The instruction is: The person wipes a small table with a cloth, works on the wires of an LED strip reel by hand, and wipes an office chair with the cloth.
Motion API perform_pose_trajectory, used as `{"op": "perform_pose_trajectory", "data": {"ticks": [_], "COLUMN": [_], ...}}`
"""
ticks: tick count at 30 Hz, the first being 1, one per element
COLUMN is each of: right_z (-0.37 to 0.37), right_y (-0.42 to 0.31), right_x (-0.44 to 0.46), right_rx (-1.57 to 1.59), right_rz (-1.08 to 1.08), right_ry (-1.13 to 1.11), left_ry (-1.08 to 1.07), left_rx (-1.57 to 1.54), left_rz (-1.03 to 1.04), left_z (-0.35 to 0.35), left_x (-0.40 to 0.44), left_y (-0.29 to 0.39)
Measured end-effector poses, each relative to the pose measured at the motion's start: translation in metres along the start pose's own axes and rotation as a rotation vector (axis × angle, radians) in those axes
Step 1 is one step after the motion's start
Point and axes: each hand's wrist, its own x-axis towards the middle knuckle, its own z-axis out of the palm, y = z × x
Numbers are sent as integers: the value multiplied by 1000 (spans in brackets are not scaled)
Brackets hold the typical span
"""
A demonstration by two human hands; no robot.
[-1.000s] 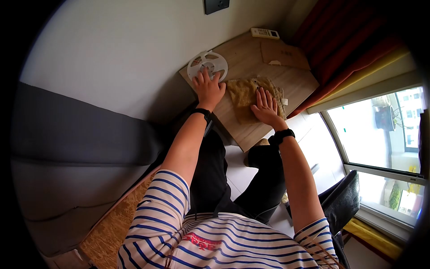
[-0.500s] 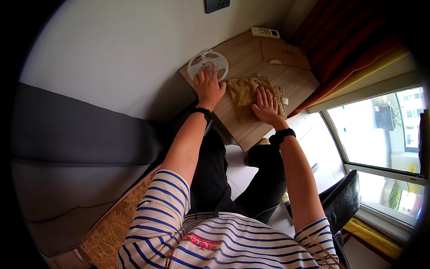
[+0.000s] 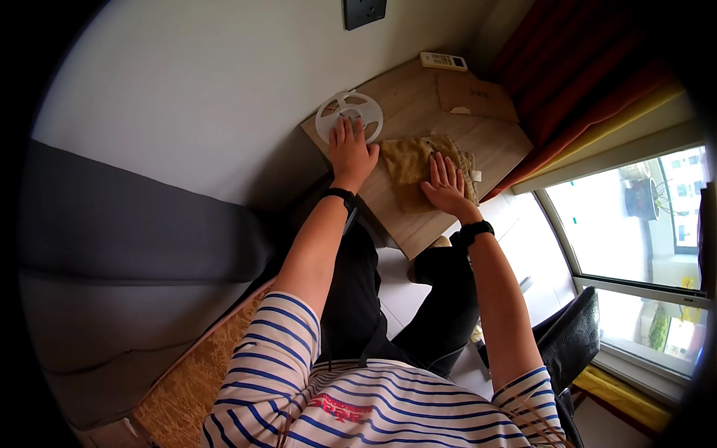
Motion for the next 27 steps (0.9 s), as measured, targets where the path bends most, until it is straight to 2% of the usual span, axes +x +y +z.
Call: {"op": "perform_pose_trajectory", "data": {"ticks": [16, 19, 23, 25, 27], "right_z": [3, 3, 8, 15, 19], "right_y": [2, 1, 0, 0, 0], "right_x": [1, 0, 1, 2, 2], "right_rx": [1, 14, -14, -43, -59], "right_rz": [-6, -4, -1, -12, -27], "right_ry": [14, 12, 46, 164, 204], "left_ry": [12, -90, -13, 22, 5], "left_rx": [-65, -45, -26, -30, -200], "left_rz": [8, -3, 127, 177, 249], "left_z": [2, -7, -11, -9, -17], "left_x": [2, 2, 1, -4, -21], "left_y": [-2, 0, 1, 6, 28]}}
